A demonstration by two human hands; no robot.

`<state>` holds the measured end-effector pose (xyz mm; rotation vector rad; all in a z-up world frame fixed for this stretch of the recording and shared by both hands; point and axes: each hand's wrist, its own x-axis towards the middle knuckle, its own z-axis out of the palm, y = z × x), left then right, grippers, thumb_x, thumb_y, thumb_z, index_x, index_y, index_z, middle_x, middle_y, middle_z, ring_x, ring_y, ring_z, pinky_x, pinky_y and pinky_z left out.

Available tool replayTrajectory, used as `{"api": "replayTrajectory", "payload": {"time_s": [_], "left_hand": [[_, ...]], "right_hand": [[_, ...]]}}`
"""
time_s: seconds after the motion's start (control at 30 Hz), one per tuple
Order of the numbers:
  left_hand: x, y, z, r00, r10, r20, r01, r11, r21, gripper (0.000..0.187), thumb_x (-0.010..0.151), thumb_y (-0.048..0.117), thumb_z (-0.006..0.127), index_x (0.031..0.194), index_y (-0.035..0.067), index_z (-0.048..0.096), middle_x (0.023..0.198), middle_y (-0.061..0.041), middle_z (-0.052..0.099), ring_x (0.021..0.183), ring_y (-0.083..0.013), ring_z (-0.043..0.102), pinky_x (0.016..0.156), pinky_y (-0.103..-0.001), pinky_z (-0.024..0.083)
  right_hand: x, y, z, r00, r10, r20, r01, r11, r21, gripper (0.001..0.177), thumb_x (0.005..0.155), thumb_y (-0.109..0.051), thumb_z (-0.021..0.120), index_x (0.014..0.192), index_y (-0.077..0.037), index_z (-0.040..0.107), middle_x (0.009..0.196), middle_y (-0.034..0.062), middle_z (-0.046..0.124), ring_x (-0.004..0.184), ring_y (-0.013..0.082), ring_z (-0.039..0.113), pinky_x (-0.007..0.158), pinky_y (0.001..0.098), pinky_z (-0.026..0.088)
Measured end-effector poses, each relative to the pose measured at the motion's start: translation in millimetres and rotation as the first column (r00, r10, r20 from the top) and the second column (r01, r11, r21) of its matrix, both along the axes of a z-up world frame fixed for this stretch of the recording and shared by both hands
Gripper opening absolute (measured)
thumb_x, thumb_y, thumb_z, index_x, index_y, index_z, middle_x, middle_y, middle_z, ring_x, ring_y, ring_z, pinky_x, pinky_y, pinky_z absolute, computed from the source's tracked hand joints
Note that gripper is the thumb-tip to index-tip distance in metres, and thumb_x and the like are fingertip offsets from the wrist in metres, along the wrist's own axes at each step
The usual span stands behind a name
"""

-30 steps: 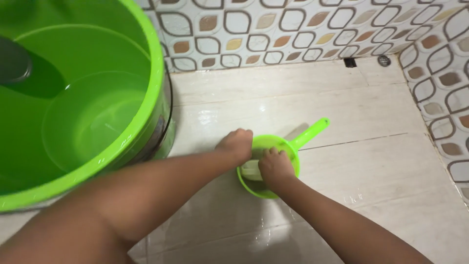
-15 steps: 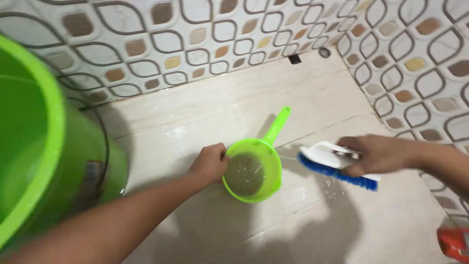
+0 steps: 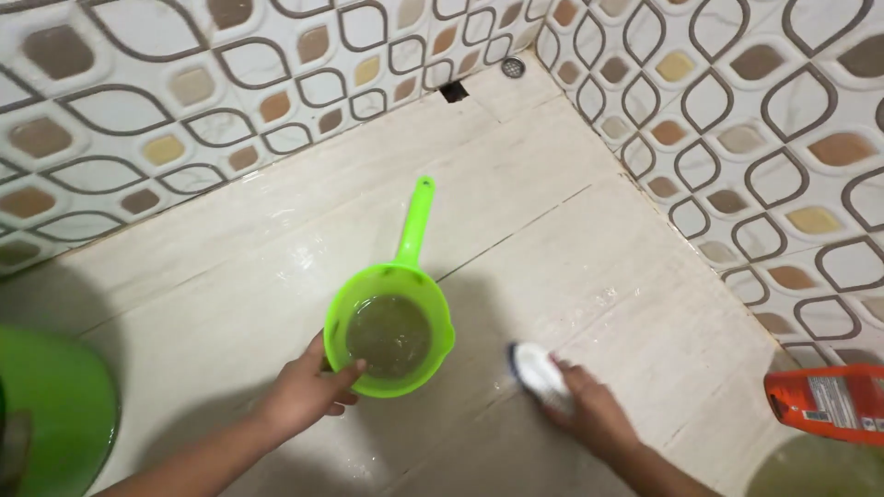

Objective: Scrubbing the tiles and organizing cleaning supplies in a bathroom.

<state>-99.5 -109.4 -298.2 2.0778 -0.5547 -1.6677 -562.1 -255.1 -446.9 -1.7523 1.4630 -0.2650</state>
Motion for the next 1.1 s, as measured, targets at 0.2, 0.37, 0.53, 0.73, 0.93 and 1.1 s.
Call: {"api": "replayTrajectory", "payload": {"time_s": [0.2,0.37,0.53,0.73,0.93,1.1], "left_hand": [[-1,-26,-25,0.992,-0.03,0.12,0.042,0.994,-0.099,0.077,0.091,0.03,0.072,0.157,0.023,0.035,0.106,-0.016,0.079,0.082,-0.0228,0.08,0.076,-0.035,0.066],[-20,-69,-17,0.984,-0.058,0.167,0.079,0.989,-0.128,0.072,0.091,0.028,0.073,0.153,0.018,0.039,0.109,-0.013,0.076,0.084,-0.0216,0.078,0.076,-0.034,0.066],[-53,-111,-19,0.983,-0.034,0.181,0.069,0.98,-0.188,0.067,0.091,0.026,0.071,0.152,0.016,0.043,0.108,-0.014,0.076,0.082,-0.0211,0.077,0.075,-0.036,0.066],[-74,-138,-25,0.987,0.06,0.152,-0.022,0.971,-0.238,0.063,0.093,0.029,0.066,0.152,0.015,0.05,0.112,-0.015,0.078,0.081,-0.023,0.071,0.078,-0.037,0.057],[-76,-99,-120,0.945,0.256,-0.204,-0.31,0.9,-0.307,0.071,0.1,0.06,0.035,0.156,0.017,0.042,0.158,-0.009,0.05,0.145,-0.019,0.046,0.113,-0.037,0.036],[-98,-105,-59,0.546,-0.619,0.564,0.562,0.77,0.301,0.109,0.08,0.057,0.078,0.163,0.031,0.012,0.175,0.001,-0.004,0.159,-0.0344,-0.004,0.121,-0.063,0.018]], "right_hand": [[-160,-120,25,0.718,-0.369,-0.59,0.206,0.923,-0.326,0.096,0.075,-0.056,0.082,0.139,0.011,0.054,0.124,0.0348,0.067,0.115,0.0466,0.067,0.1,0.0496,0.053],[-128,-93,13,0.759,-0.385,-0.525,0.23,0.913,-0.336,0.094,0.077,-0.055,0.082,0.136,0.013,0.055,0.121,0.0359,0.067,0.112,0.0473,0.068,0.098,0.0491,0.055],[-68,-54,47,0.941,-0.111,-0.321,-0.003,0.943,-0.334,0.091,0.071,-0.043,0.082,0.145,0.003,0.053,0.112,0.0301,0.066,0.104,0.0445,0.066,0.094,0.046,0.054],[-173,-94,43,0.732,-0.481,-0.483,0.243,0.846,-0.474,0.086,0.077,-0.04,0.087,0.14,0.01,0.056,0.118,0.0317,0.06,0.1,0.0466,0.064,0.09,0.0487,0.055],[-95,-40,45,0.896,-0.298,-0.329,0.142,0.895,-0.422,0.078,0.071,-0.037,0.086,0.129,0.008,0.058,0.111,0.0241,0.062,0.098,0.0406,0.064,0.091,0.0469,0.053],[-83,-41,52,0.912,-0.176,-0.369,0.06,0.95,-0.305,0.079,0.072,-0.036,0.085,0.133,0.005,0.057,0.113,0.0242,0.063,0.101,0.0399,0.065,0.09,0.0476,0.054]]}}
